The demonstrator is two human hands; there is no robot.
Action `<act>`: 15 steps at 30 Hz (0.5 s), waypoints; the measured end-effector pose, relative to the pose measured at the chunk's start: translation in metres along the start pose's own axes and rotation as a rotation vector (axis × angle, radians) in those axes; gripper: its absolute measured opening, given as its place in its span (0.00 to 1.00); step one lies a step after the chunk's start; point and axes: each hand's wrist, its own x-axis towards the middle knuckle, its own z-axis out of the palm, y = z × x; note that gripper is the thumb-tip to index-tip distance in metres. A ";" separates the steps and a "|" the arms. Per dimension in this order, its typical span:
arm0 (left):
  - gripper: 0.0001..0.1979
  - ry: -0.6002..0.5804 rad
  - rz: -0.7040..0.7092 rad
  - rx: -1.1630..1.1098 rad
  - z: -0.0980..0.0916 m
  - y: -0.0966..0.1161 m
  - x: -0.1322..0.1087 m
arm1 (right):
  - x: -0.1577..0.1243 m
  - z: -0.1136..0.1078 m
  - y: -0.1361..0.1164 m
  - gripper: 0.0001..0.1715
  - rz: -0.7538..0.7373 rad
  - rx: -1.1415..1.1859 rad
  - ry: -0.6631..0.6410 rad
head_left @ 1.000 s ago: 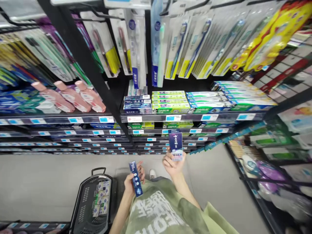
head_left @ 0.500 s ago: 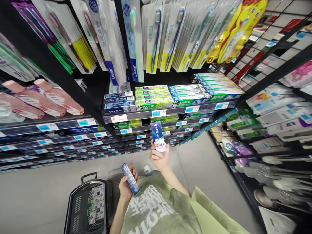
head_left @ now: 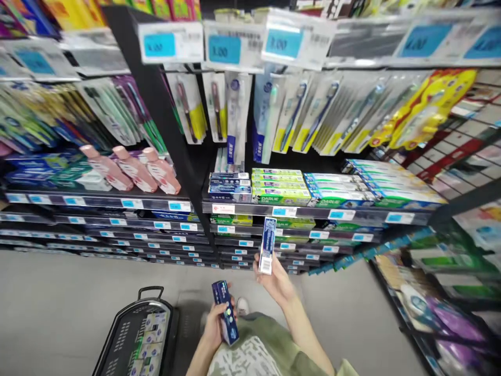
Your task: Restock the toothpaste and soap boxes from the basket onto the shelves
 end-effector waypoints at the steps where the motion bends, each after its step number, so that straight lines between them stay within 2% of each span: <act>1: 0.39 0.017 0.003 -0.004 0.001 -0.001 0.000 | 0.002 0.003 -0.004 0.29 -0.013 -0.081 -0.023; 4: 0.40 0.062 0.010 -0.030 0.004 -0.002 -0.002 | 0.015 0.011 -0.023 0.34 -0.114 -0.386 -0.055; 8: 0.41 0.115 0.015 -0.052 0.003 -0.002 -0.006 | 0.042 0.034 -0.072 0.40 -0.380 -0.891 -0.042; 12: 0.39 0.149 0.028 -0.050 0.000 -0.001 -0.008 | 0.079 0.072 -0.127 0.35 -0.669 -1.318 -0.127; 15: 0.39 0.154 0.053 -0.059 -0.003 -0.003 -0.010 | 0.111 0.099 -0.159 0.29 -0.888 -1.619 -0.190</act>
